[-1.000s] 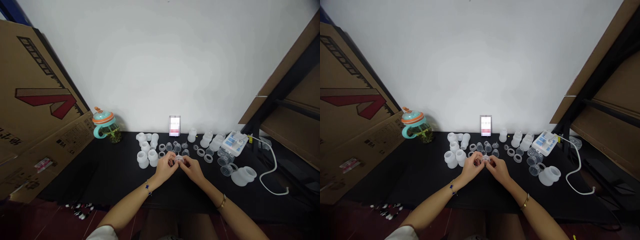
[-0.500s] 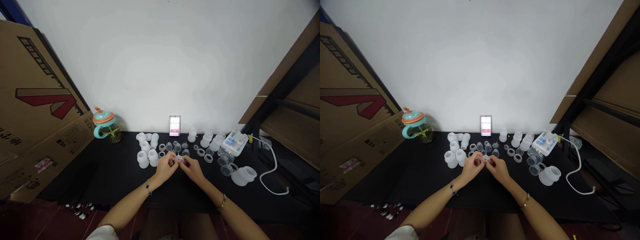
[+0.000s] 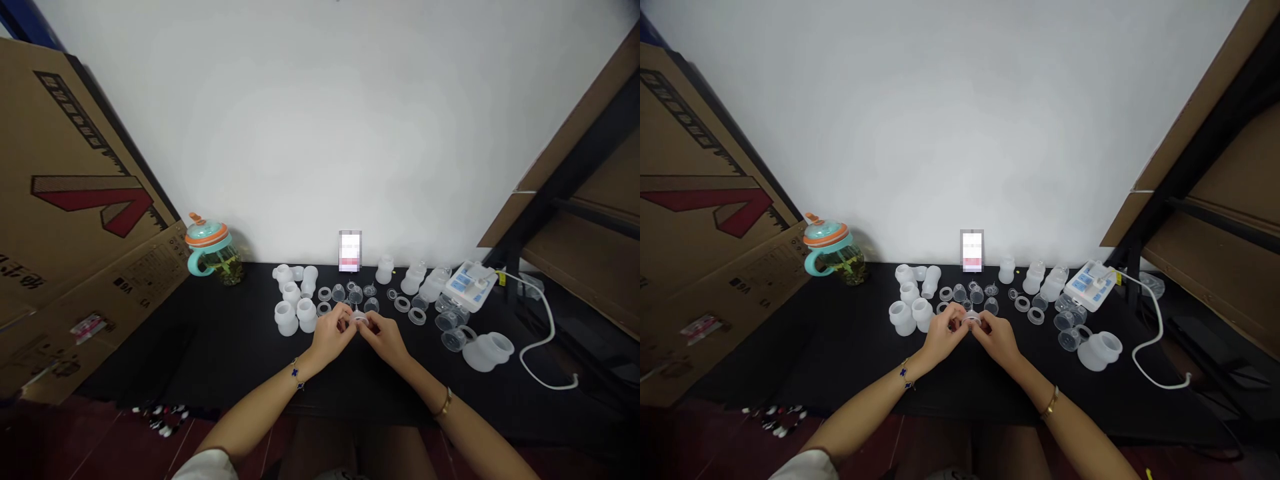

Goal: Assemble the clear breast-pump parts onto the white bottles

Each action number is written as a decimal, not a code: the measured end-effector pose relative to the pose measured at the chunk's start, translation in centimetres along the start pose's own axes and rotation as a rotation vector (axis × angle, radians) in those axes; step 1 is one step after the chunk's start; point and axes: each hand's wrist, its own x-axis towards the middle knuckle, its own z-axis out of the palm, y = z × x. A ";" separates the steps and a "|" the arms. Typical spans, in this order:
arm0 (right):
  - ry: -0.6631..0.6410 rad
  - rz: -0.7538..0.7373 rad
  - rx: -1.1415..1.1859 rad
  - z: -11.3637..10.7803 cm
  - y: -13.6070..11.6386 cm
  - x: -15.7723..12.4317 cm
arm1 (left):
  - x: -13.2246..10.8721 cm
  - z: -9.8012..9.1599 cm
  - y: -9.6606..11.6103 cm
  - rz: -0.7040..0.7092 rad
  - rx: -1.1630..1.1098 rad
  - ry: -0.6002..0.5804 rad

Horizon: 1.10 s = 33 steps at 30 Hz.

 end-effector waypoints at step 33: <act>0.004 -0.083 0.066 -0.1 -0.7 -0.3 | 0.1 0.1 0.1 0.053 0.077 -0.027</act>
